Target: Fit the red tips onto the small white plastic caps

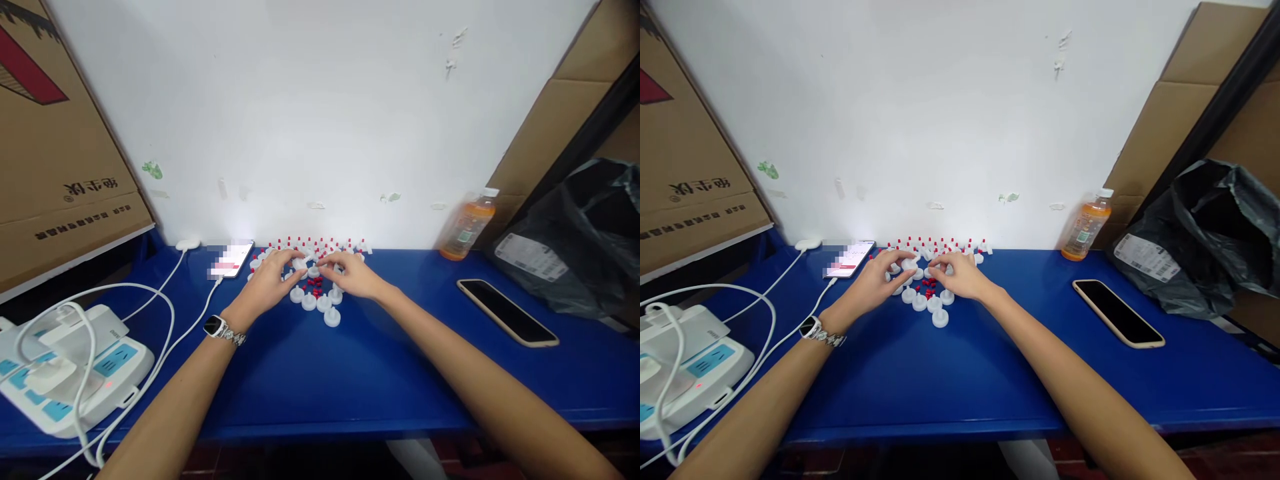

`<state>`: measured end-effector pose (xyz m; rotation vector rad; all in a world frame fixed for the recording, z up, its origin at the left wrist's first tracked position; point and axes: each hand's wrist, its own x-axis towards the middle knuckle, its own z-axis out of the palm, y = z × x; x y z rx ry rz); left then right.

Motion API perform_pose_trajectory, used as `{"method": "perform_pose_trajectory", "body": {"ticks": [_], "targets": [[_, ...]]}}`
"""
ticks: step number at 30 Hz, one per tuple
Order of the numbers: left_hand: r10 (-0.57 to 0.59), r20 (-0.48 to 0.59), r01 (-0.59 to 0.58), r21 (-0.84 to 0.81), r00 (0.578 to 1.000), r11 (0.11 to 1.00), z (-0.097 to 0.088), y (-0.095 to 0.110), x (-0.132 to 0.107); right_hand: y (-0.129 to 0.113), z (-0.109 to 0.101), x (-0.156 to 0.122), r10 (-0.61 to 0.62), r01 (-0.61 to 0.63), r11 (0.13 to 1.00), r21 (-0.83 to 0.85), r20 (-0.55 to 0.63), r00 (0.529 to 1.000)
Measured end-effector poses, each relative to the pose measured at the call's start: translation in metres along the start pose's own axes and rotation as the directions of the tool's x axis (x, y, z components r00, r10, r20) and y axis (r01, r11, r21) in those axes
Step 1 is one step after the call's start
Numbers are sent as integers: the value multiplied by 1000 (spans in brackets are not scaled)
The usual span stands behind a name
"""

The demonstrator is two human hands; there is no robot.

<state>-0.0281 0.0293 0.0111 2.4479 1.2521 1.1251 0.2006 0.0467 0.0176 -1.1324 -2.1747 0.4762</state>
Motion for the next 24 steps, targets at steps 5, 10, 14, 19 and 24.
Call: {"method": "perform_pose_trajectory", "body": {"ticks": [5,10,14,19,24], "targets": [[2,30,0,-49,1000,999,13,5,1,-15,3,1,18,-11,924,382,-16,1000],[15,-13,-15,31,1000,999,15,12,0,-5,0,11,42,-6,953,303,-113,993],[1,-11,2,197,1000,980,2,4,0,18,-2,23,63,-63,998,-10,-43,997],[-39,-6,39,244,999,969,-7,-7,1,32,4,35,77,-70,975,-211,24,997],[-31,24,24,232,999,972,-6,-7,0,32,3,36,90,-72,962,-265,59,994]]}}
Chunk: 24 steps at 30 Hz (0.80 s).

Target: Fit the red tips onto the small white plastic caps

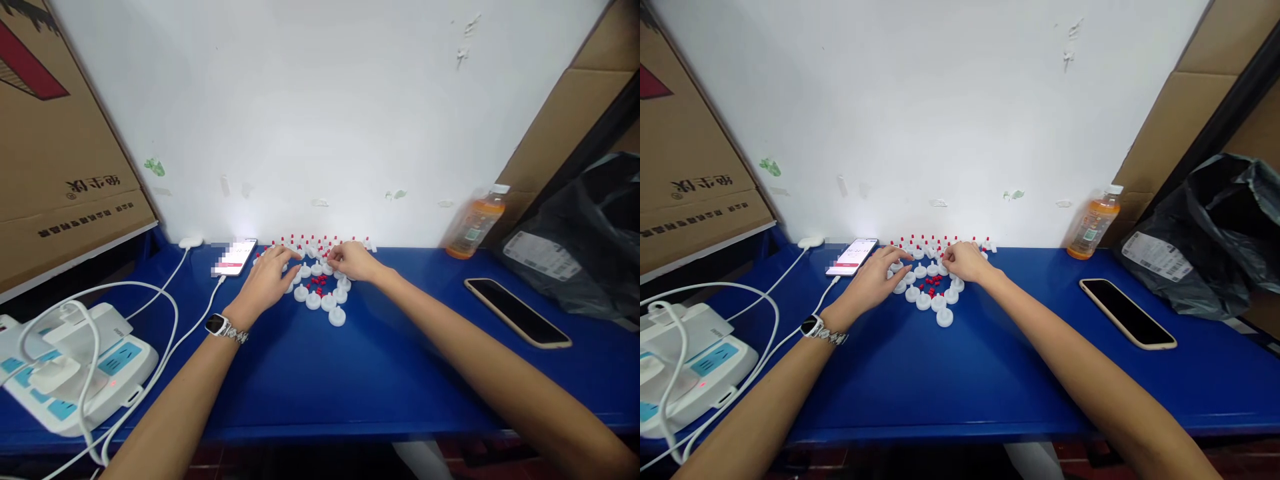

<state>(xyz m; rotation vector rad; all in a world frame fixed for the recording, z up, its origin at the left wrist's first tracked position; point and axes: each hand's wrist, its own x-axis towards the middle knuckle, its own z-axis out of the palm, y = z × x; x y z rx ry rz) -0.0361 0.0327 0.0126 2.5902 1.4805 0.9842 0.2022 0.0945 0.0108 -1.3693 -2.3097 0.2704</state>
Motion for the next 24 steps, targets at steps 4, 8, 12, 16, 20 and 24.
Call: {"method": "perform_pose_trajectory", "body": {"ticks": [4,8,12,16,20,24], "targets": [[21,5,-21,-9,1000,1000,2,0,0,0,-3,-2,8,-7,998,-63,19,1000],[19,11,-19,-25,1000,1000,3,0,0,-4,-5,1,46,-47,996,-76,-12,999],[27,-11,-28,-25,1000,999,3,1,0,-9,-4,12,96,-106,990,-98,-99,990],[23,-16,-23,-12,1000,1000,2,3,0,-12,-3,21,103,-105,987,-119,-26,994],[25,-54,-26,-19,998,999,2,11,-2,-21,-7,12,111,-88,978,187,-119,987],[58,-86,-65,-82,995,995,6,24,-2,-35,-6,-12,92,10,757,653,-122,988]]}}
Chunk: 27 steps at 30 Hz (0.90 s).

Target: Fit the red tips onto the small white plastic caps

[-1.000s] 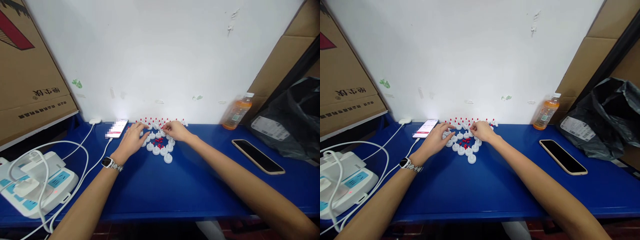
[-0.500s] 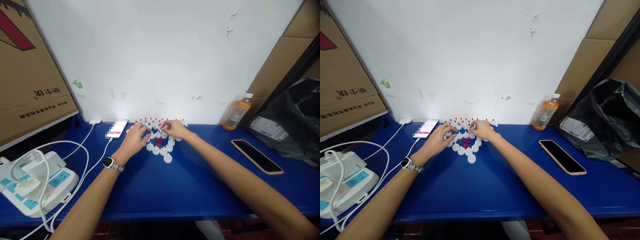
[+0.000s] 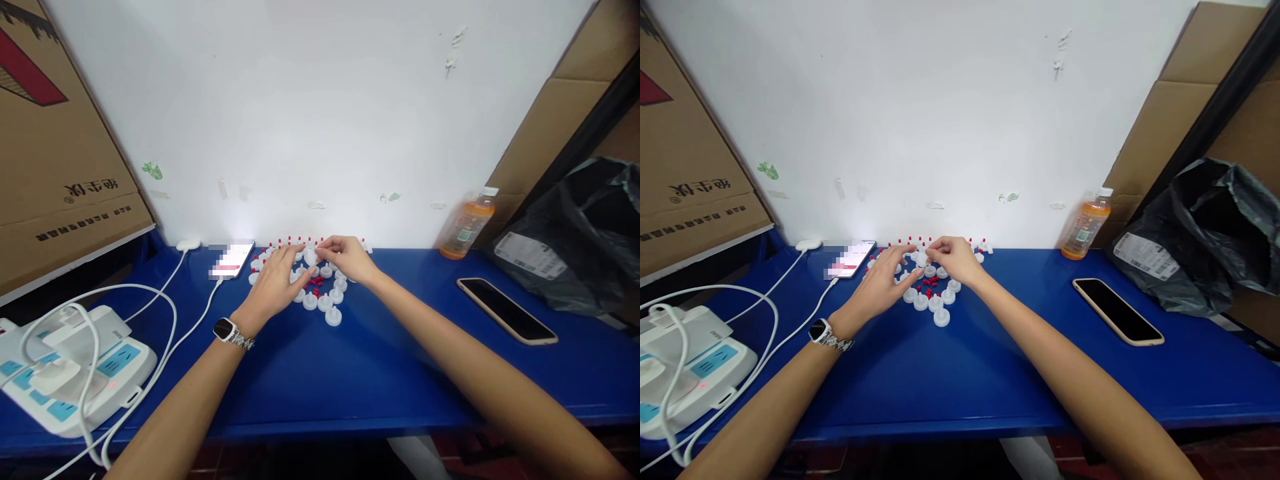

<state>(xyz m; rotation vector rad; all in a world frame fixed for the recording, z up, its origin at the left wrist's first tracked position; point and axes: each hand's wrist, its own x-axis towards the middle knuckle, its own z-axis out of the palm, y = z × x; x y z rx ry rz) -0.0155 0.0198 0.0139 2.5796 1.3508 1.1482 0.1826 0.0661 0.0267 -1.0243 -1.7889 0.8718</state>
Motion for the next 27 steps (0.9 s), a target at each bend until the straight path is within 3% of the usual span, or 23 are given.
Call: {"method": "perform_pose_trajectory", "body": {"ticks": [3,6,12,16,18,23,25,27], "targets": [[50,18,-49,-84,999,995,4,6,1,-4,7,-19,-17,17,992,122,-5,1000],[94,14,-90,-173,996,981,5,6,2,-10,9,-35,-108,104,992,-72,-49,993],[148,36,-136,-228,988,964,3,7,2,-16,8,-48,-207,204,915,-348,27,978],[102,180,-69,-182,978,981,0,13,3,-9,15,-45,-152,128,898,-421,-24,988],[100,199,-77,-119,975,990,-2,15,4,-8,19,-42,-116,66,897,-437,-89,989],[221,86,-226,51,971,973,-17,6,8,-10,8,-31,21,-103,935,-339,-237,971],[160,16,-160,54,987,986,-26,-3,7,-7,-5,-28,68,-160,940,-300,-295,953],[85,18,-85,6,996,996,-30,-10,5,-2,-14,-29,32,-124,934,-335,-267,963]]}}
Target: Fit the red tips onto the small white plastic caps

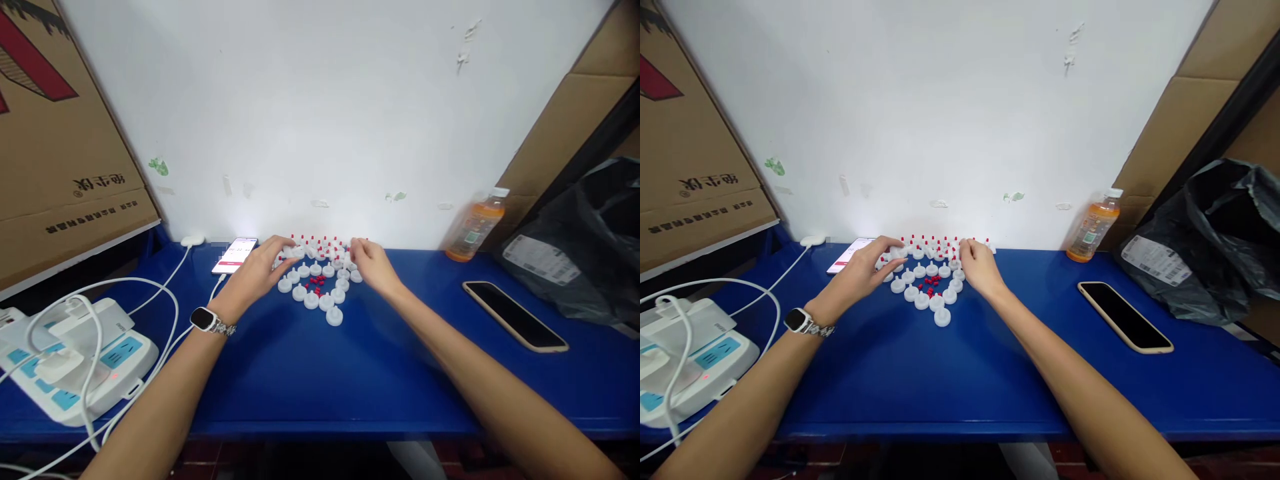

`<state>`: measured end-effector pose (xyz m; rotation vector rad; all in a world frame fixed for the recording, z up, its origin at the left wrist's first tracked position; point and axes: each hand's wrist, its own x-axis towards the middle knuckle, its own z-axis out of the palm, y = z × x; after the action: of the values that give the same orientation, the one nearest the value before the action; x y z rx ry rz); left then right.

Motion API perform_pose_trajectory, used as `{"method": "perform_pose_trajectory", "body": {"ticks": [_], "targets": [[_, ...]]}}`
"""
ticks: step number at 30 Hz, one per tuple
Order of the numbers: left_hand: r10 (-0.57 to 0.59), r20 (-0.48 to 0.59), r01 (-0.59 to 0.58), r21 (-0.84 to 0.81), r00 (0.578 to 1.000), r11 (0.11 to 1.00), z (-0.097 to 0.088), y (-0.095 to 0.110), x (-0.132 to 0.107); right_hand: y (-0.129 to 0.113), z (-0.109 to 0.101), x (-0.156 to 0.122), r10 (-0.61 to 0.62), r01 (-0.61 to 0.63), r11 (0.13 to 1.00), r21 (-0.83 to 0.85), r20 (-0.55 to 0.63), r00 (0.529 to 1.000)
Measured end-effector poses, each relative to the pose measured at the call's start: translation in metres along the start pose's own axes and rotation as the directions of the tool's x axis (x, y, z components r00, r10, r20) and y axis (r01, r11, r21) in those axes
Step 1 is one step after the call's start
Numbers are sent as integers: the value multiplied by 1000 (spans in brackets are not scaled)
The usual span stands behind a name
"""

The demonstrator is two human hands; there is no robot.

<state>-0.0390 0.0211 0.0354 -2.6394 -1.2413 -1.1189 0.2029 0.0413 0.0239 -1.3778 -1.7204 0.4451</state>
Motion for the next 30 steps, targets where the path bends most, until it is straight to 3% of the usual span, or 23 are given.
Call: {"method": "perform_pose_trajectory", "body": {"ticks": [3,6,9,13,16,19,22,26,30], "targets": [[-43,43,47,-97,998,994,8,-5,-2,6,1,-4,-131,149,984,-94,169,977],[-58,74,69,-161,996,985,22,-3,-2,3,7,-9,-152,182,978,-102,254,955],[-56,90,71,-171,994,983,30,1,-3,-5,12,-9,-126,110,991,80,223,967],[-61,68,70,-142,996,987,31,7,-4,-12,18,0,-208,94,922,375,276,938],[-105,16,106,-79,994,991,25,6,-3,-15,23,15,-224,108,894,435,226,948],[-155,-42,155,15,987,988,13,-7,-4,-15,30,37,-193,137,947,290,175,965],[-189,-59,193,67,980,979,4,-23,-7,-12,46,58,-199,185,980,79,246,949],[-214,-5,214,67,977,975,3,-32,-9,-4,69,73,-248,314,940,-134,365,898],[-190,46,185,82,981,979,7,-29,-10,1,79,80,-251,394,885,-249,457,853]]}}
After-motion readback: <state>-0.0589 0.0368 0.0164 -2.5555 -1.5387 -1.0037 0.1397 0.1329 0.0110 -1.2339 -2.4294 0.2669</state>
